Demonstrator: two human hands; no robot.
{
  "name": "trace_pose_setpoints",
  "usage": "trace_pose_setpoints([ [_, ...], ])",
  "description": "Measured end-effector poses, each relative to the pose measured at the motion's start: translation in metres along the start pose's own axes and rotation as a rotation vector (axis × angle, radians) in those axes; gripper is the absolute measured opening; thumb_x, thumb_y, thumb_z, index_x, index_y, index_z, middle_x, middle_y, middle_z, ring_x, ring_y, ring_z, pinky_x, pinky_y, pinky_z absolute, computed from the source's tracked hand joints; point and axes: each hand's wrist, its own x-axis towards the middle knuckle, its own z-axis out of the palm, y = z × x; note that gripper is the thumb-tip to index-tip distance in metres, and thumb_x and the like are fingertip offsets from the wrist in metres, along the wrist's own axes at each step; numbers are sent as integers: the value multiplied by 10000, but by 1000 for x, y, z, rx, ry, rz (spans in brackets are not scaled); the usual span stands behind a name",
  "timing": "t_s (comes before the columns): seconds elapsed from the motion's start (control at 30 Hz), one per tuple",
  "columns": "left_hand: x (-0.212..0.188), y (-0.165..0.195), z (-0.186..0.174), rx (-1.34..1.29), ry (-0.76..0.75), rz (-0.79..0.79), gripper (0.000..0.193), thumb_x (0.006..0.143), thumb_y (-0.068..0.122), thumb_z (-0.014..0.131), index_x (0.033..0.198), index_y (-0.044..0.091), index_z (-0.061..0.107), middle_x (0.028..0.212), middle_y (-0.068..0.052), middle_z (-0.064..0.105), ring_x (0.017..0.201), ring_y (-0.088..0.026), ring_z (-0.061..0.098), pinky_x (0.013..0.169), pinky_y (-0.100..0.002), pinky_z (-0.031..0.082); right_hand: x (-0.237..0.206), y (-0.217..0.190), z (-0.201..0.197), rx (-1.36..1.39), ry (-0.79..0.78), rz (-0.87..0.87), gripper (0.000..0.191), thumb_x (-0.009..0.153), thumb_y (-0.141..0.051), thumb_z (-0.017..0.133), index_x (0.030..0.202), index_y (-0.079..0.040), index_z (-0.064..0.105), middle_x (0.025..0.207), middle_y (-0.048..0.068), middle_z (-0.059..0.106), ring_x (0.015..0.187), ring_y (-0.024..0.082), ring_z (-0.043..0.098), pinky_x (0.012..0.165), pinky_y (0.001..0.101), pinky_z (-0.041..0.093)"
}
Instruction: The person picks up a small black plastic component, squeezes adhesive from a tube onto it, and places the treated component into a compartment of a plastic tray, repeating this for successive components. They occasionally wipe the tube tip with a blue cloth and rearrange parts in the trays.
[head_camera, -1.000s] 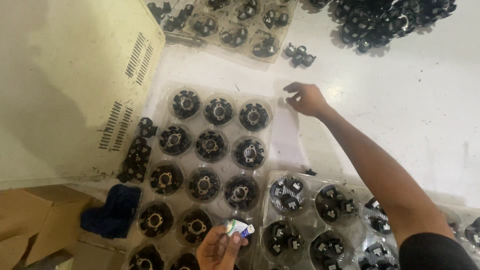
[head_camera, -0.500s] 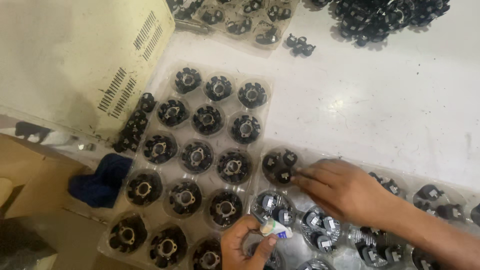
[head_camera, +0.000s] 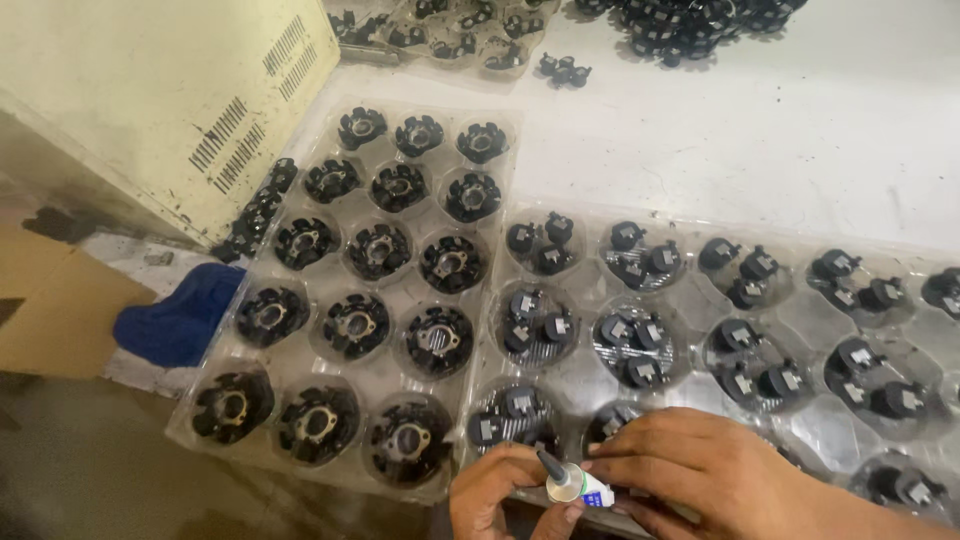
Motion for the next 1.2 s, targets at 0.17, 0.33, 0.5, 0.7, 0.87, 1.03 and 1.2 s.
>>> trace_pose_setpoints([
  [0.17,-38,30,-7,-7,-55,-1,209,839,120,891,900,-26,754,891,-133,784,849,-206,780,813,-303,601,-39,-42,44,42,99,76,449,831,-232,883,1196,-50,697,1129,90,759,1035,290,740,846,382,592],
  [0.33,-73,50,-10,-21,-88,15,247,824,152,916,875,-28,756,864,-127,786,781,-187,753,700,-274,570,-71,-69,97,26,302,125,418,751,-224,935,1063,-45,721,1028,99,788,948,283,784,812,366,606],
  [0.5,-102,54,-11,-27,-118,-58,307,814,224,926,853,-22,747,826,-118,768,726,-165,718,667,-267,557,-101,-89,145,145,497,281,322,707,-142,905,979,-38,766,930,112,805,898,268,780,799,362,621],
  [0.7,-109,56,-4,-21,-137,-114,318,811,252,913,841,-17,747,804,-116,756,712,-163,703,655,-274,546,-114,-94,168,191,597,410,346,668,-144,898,973,-38,774,893,109,813,872,259,771,770,365,624],
  [0.87,-99,51,-16,74,-92,-7,261,841,214,888,836,-1,741,834,-115,769,792,-176,754,734,-278,577,-125,-97,110,-137,496,404,529,650,-289,938,1113,-85,783,982,80,790,886,220,769,746,338,598],
  [1.03,-87,3,-55,98,148,112,251,821,134,870,876,-44,702,882,-162,754,809,-198,739,798,-289,600,-111,-4,-41,-608,285,920,351,872,-461,760,1106,-202,784,1099,11,788,895,164,765,716,333,620],
  [1.2,-101,-78,-115,476,404,35,306,798,136,847,934,-37,635,967,-176,715,862,-202,716,844,-299,599,-71,160,-156,-605,-83,1489,395,942,-483,657,1192,-207,788,1222,-26,774,836,220,768,871,368,591],
])
